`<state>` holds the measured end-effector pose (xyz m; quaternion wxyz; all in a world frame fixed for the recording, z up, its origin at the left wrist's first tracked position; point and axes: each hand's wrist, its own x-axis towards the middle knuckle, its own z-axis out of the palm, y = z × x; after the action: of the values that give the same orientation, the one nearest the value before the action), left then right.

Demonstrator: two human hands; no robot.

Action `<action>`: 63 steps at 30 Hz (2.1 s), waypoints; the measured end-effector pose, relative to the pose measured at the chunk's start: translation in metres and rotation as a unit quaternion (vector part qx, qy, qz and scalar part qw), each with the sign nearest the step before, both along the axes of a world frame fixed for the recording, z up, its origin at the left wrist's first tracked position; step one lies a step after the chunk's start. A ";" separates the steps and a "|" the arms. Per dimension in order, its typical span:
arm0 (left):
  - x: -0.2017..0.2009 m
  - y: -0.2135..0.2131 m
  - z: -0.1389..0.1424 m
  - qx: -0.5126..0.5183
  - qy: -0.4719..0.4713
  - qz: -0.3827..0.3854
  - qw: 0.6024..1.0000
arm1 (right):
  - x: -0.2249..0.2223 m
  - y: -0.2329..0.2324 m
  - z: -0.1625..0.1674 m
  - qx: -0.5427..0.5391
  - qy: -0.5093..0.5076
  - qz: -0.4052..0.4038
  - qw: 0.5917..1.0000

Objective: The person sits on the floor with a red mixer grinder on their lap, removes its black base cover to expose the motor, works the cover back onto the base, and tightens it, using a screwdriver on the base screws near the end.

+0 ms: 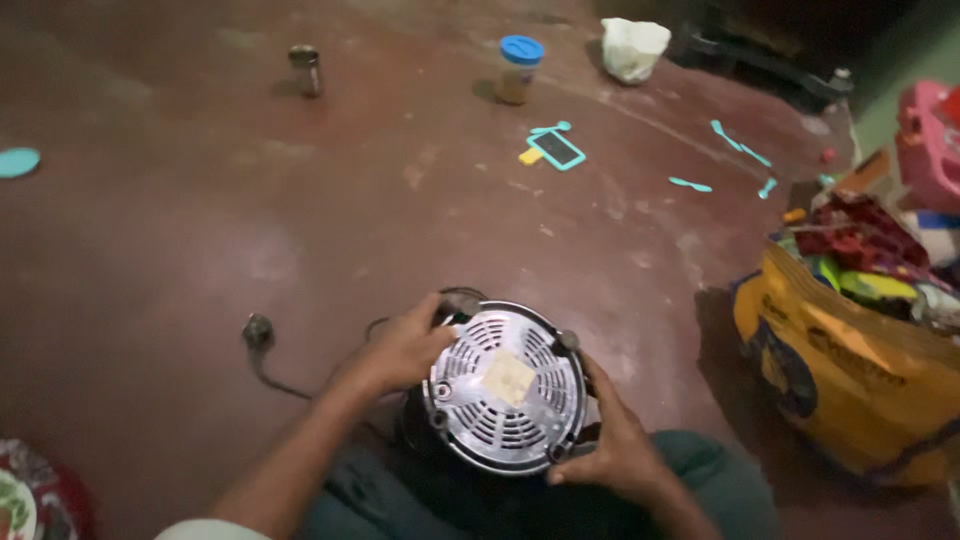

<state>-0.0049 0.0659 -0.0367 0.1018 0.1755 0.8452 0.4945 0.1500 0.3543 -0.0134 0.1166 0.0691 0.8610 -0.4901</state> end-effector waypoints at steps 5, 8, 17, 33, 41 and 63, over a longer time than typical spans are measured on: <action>-0.007 -0.006 -0.010 0.061 -0.022 -0.021 0.998 | 0.003 -0.011 -0.006 -0.110 0.055 -0.001 0.992; -0.008 -0.009 -0.017 0.105 -0.061 -0.037 0.992 | 0.006 -0.015 -0.007 -0.182 0.015 -0.012 0.983; 0.016 -0.015 -0.016 0.126 -0.080 -0.010 0.989 | 0.012 -0.010 0.001 -0.141 0.018 0.036 0.989; 0.002 -0.023 -0.047 0.162 -0.090 0.025 0.982 | -0.037 -0.021 -0.055 -0.304 0.091 -0.059 0.946; 0.003 -0.019 -0.047 0.272 -0.161 -0.007 0.949 | -0.046 -0.033 -0.051 -0.293 0.109 -0.121 0.942; 0.011 -0.018 -0.022 0.181 -0.087 -0.009 0.980 | -0.051 -0.039 -0.027 -0.167 0.151 -0.136 0.965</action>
<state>0.0060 0.0481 -0.0587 0.1456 0.1555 0.7280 0.6516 0.0990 0.3155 -0.0401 -0.0724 0.0902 0.7572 -0.6428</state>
